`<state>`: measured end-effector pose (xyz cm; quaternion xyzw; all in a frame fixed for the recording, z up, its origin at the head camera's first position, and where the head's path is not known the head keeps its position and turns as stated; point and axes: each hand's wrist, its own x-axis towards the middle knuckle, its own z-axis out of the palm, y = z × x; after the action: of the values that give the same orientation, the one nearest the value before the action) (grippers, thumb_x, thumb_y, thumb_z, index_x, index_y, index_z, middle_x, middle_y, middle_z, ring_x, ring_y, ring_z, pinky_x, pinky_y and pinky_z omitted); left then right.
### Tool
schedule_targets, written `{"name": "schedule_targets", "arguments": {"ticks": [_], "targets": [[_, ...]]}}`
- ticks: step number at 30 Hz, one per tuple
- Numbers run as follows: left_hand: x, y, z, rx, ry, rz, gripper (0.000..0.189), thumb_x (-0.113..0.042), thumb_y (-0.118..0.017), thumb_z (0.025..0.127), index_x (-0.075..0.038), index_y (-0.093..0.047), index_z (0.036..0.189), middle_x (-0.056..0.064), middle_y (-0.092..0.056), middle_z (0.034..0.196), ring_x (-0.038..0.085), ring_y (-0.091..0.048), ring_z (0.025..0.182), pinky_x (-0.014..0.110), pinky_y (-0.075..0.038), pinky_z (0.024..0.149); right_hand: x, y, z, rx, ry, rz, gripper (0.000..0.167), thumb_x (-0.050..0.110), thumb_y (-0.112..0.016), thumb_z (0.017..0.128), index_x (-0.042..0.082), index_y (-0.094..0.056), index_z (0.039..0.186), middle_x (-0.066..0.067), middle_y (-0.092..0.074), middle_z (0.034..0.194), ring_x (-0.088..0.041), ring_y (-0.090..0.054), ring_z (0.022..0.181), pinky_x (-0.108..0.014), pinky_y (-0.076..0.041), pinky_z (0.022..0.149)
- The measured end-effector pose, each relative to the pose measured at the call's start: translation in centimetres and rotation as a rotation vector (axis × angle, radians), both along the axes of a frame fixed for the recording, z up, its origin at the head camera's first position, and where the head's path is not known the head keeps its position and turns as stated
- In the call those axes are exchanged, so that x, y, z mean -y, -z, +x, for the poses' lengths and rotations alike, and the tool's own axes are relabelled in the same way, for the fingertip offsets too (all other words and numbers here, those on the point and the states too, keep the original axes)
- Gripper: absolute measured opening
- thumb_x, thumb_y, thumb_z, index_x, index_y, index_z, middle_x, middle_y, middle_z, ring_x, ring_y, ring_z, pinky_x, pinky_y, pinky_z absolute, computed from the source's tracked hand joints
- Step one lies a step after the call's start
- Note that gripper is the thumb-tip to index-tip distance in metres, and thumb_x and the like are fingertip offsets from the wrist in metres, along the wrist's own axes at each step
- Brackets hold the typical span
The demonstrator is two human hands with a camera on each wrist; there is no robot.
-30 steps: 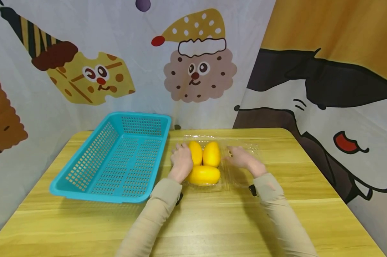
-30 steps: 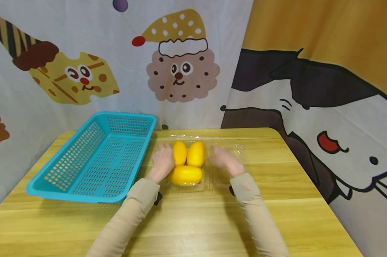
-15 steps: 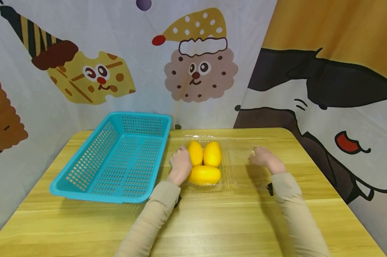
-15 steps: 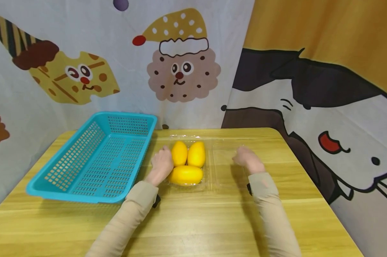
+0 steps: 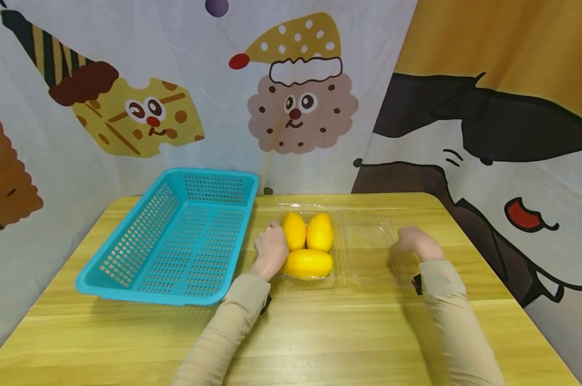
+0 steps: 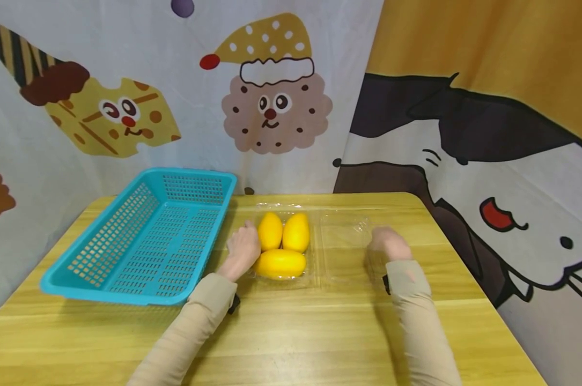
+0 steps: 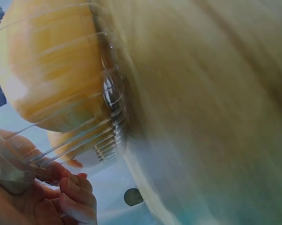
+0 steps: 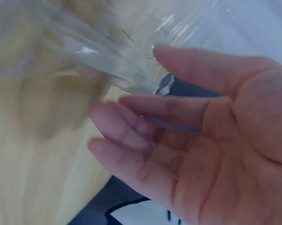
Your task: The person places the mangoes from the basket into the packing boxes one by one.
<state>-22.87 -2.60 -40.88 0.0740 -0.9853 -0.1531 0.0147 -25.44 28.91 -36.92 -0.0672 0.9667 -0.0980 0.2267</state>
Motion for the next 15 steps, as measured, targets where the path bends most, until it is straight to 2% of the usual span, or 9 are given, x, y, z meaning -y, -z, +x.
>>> {"name": "schedule_targets", "arguments": {"ticks": [2,4,6,11,15], "targets": [[0.0,0.0,0.0,0.003,0.002,-0.001,0.016,-0.008,-0.051,0.092,0.0,-0.048,0.105,0.015,-0.061,0.078,0.028,-0.063,0.066,0.034,-0.048,0.05,-0.3,0.0,0.1,0.04,-0.004,-0.003,0.024,0.018,-0.055,0.091,-0.003,-0.057,0.079,-0.008,-0.053,0.065,-0.016,-0.042,0.055,-0.027,-0.039,0.055],[0.0,0.0,0.0,0.007,0.002,0.004,0.018,-0.007,-0.051,0.092,0.001,-0.048,0.108,0.015,-0.06,0.078,0.027,-0.062,0.065,0.034,-0.047,0.05,-0.5,0.2,0.1,0.074,0.002,-0.02,0.029,0.021,-0.055,0.092,0.004,-0.055,0.068,0.0,-0.045,0.053,-0.01,-0.033,0.046,-0.023,-0.033,0.05],[0.0,0.0,-0.1,0.009,0.004,0.007,0.02,-0.007,-0.051,0.092,0.002,-0.048,0.11,0.015,-0.06,0.078,0.027,-0.061,0.063,0.033,-0.047,0.05,-0.8,0.3,0.0,0.07,-0.011,-0.035,0.034,0.019,-0.056,0.091,0.009,-0.052,0.059,0.005,-0.039,0.047,-0.007,-0.027,0.043,-0.02,-0.03,0.048],[0.0,0.0,-0.1,0.018,0.012,0.007,0.022,-0.007,-0.052,0.092,0.002,-0.048,0.111,0.015,-0.061,0.079,0.026,-0.062,0.065,0.034,-0.048,0.052,-1.2,0.2,0.0,0.038,-0.061,-0.029,0.032,0.005,-0.051,0.085,0.012,-0.047,0.054,0.006,-0.033,0.049,-0.007,-0.023,0.047,-0.021,-0.028,0.051],[0.0,0.0,-0.2,0.021,0.015,0.009,0.021,-0.007,-0.053,0.091,0.001,-0.048,0.11,0.016,-0.062,0.081,0.028,-0.063,0.068,0.036,-0.05,0.054,-1.3,-0.6,0.1,0.019,-0.086,-0.01,0.028,-0.004,-0.049,0.078,0.012,-0.046,0.056,0.005,-0.025,0.053,-0.01,-0.017,0.053,-0.024,-0.025,0.053]]}}
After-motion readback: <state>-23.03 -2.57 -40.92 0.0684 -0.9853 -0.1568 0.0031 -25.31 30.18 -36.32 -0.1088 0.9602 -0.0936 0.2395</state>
